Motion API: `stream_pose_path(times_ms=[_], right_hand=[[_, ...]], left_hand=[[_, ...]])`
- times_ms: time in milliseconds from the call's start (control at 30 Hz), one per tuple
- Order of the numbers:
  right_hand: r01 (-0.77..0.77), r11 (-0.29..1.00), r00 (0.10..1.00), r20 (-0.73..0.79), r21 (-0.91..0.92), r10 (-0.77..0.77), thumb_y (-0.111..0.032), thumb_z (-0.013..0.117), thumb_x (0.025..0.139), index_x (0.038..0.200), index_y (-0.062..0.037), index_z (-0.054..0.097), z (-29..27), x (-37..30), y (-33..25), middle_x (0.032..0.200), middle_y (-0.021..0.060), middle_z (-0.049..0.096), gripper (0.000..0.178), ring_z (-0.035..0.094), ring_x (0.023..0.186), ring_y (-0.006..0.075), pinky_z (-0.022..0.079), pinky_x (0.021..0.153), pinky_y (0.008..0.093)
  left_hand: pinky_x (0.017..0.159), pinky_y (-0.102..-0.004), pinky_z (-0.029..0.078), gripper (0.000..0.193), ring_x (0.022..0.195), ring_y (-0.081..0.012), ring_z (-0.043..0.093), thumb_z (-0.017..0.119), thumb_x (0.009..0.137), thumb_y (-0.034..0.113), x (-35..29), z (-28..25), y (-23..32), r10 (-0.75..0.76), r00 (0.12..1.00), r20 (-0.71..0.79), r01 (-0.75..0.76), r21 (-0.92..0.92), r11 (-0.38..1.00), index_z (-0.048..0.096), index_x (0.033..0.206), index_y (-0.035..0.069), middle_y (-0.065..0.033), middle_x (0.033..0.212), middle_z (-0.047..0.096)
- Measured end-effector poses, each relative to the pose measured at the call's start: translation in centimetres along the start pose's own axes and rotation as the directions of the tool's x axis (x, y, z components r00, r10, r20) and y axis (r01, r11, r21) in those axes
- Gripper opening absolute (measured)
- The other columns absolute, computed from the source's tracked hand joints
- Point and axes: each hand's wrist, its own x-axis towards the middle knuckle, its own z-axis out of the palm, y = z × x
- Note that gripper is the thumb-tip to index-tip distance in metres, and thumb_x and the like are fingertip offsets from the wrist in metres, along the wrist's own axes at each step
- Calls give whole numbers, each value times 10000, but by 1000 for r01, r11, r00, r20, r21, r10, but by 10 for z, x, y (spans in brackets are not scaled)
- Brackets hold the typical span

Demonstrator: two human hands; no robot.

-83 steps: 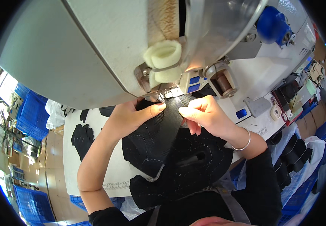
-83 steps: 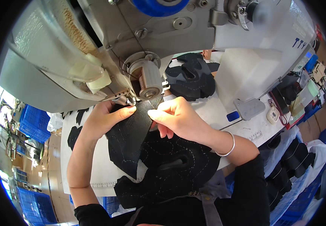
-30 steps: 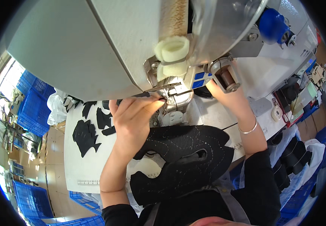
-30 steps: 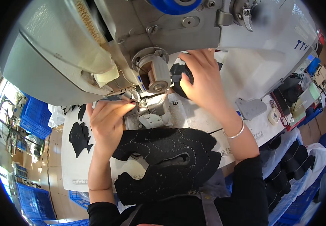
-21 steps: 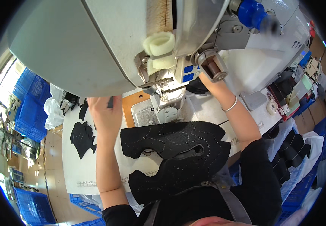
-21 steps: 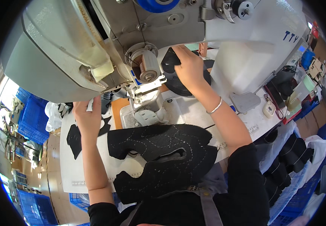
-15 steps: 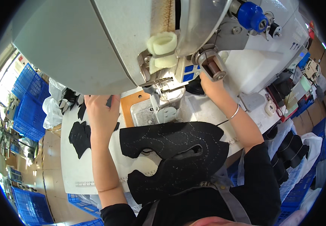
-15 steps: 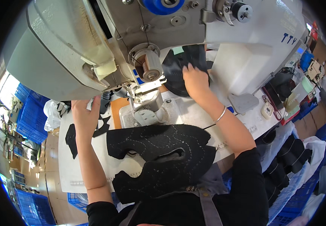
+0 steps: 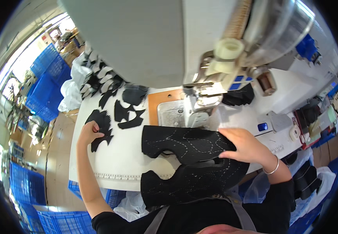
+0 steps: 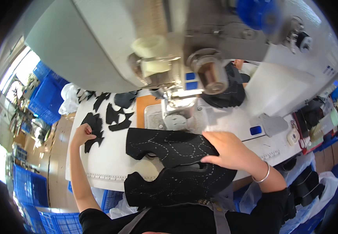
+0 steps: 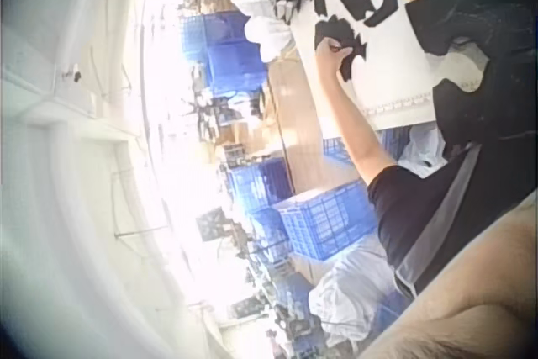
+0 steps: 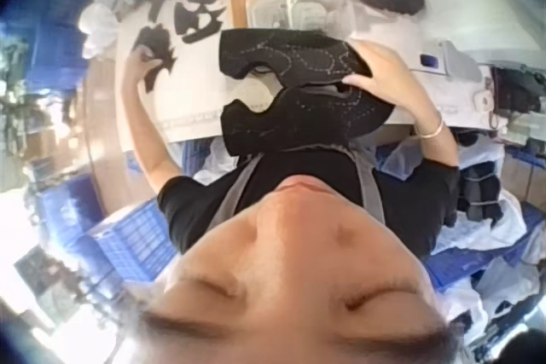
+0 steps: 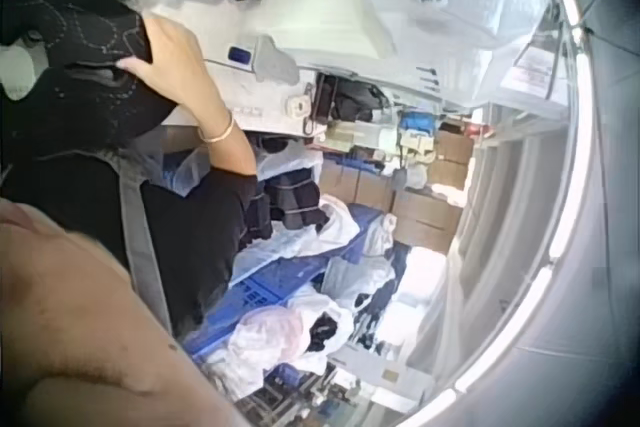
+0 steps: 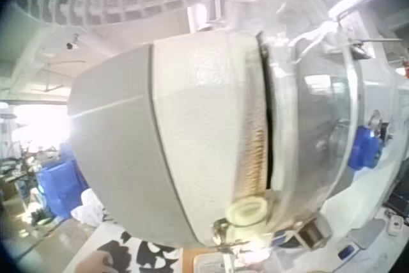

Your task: The person aligns small fabric pieces onto shoe upper components and stitches them together using a sewing machine.

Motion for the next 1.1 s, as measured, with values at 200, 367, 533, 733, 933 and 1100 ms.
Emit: stream_pose_path(times_ms=[200, 367, 533, 733, 933, 1100], right_hand=[[-47, 990, 999, 7, -132, 48, -339, 765, 744, 1264, 39, 512, 3, -5, -22, 1268, 218, 557, 691, 537, 1149, 376, 414, 982, 441], [-8, 973, 998, -60, -231, -6, -321, 764, 741, 1256, 24, 522, 6, -4, -26, 1262, 200, 558, 665, 540, 1141, 359, 412, 972, 444], [-122, 991, 992, -53, -62, 119, -218, 793, 695, 1231, 10, 534, -5, 2, -43, 1189, 188, 570, 638, 547, 1105, 342, 422, 948, 406], [-94, 962, 984, -124, 256, 129, -87, 757, 724, 972, 12, 619, -24, 11, -26, 868, 127, 639, 300, 608, 787, 247, 474, 743, 326], [58, 913, 986, -166, 404, 11, -113, 705, 835, 900, 16, 660, -53, 44, -58, 728, 110, 646, 151, 594, 608, 161, 441, 572, 276], [170, 885, 975, -204, 434, -87, -111, 644, 888, 918, 7, 651, -48, 50, -63, 712, 110, 624, 121, 578, 599, 210, 438, 578, 301]], left_hand=[[715, -338, 474, 367, 765, -235, 572, 800, 675, 57, -44, 27, 7, 27, 962, -271, -64, -127, 990, 563, 952, 17, -89, 834, 603], [786, -374, 460, 452, 875, -285, 564, 791, 686, 122, -80, 30, 15, 187, 891, -414, -155, 110, 982, 576, 1073, 31, -108, 944, 599], [773, -353, 461, 356, 838, -274, 576, 782, 688, 90, -93, 27, 25, -20, 932, -362, -6, -70, 998, 584, 978, 32, -105, 881, 600], [718, -225, 496, 203, 821, -82, 617, 703, 774, -51, -95, -1, 93, -55, 954, -293, -158, -651, 742, 688, 975, -25, -13, 873, 684], [759, -240, 478, 85, 885, -120, 599, 708, 790, 1, -92, -26, 249, 496, 866, -63, -421, -626, 656, 640, 840, 11, -57, 1008, 631], [756, -256, 485, 147, 915, -137, 614, 744, 787, 54, -74, 1, 296, 754, 625, -203, -749, -430, 505, 600, 798, 25, -82, 1027, 646]])
